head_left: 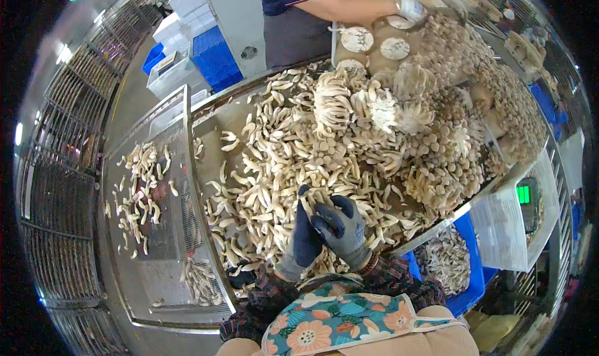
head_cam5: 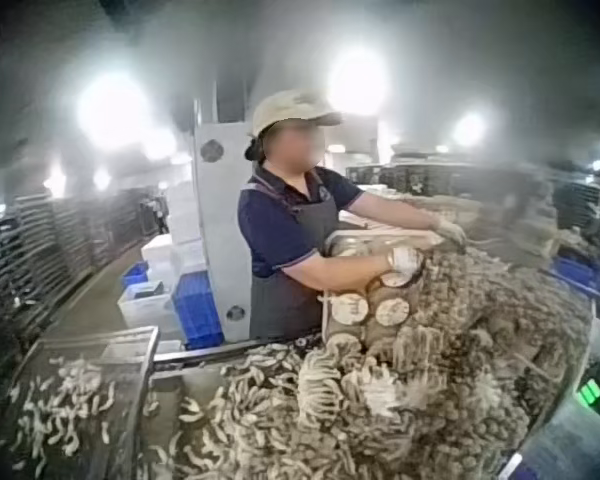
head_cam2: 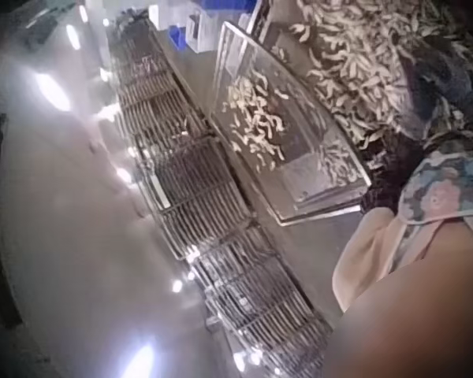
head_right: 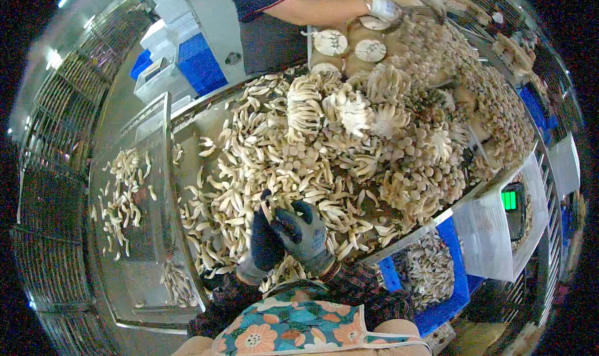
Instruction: The person separates oyster mushrooms from large clusters into individual pieces by hand and places them onto a metal mesh conveyor. A coworker across the table also handles mushroom clusters and adds them to the conveyor. The person continues this separation throughout the clip.
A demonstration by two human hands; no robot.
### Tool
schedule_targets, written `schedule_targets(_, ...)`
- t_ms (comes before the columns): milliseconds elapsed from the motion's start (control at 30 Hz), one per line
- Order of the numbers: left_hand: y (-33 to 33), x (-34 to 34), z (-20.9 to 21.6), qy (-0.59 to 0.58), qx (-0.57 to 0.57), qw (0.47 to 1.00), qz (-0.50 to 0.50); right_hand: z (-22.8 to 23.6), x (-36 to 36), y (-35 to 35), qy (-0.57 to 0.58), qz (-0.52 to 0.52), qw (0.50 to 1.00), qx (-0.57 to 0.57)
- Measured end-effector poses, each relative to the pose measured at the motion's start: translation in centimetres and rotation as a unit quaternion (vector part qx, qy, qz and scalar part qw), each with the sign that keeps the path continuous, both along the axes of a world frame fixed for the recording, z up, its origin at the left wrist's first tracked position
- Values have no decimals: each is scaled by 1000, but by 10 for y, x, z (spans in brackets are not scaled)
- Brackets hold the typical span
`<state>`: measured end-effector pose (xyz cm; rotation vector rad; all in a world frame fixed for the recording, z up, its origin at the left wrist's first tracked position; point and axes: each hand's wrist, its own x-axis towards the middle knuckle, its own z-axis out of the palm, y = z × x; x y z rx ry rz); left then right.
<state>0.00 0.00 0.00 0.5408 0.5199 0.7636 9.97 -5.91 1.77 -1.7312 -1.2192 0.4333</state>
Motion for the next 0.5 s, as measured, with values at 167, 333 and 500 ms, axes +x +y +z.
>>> schedule_targets(167, -11, 10, 3, -5, -124, 991, -50, 8, -2, -15, -219, -58, 974, -8)
schedule_targets(333, -6, 6, -10, -37, -158, 982, -93, -15, 11, -57, -195, 47, 978, 64)
schedule_targets(500, -14, 18, 18, 261, 278, 917, 118, 47, 94, -160, -158, -5, 934, -321)
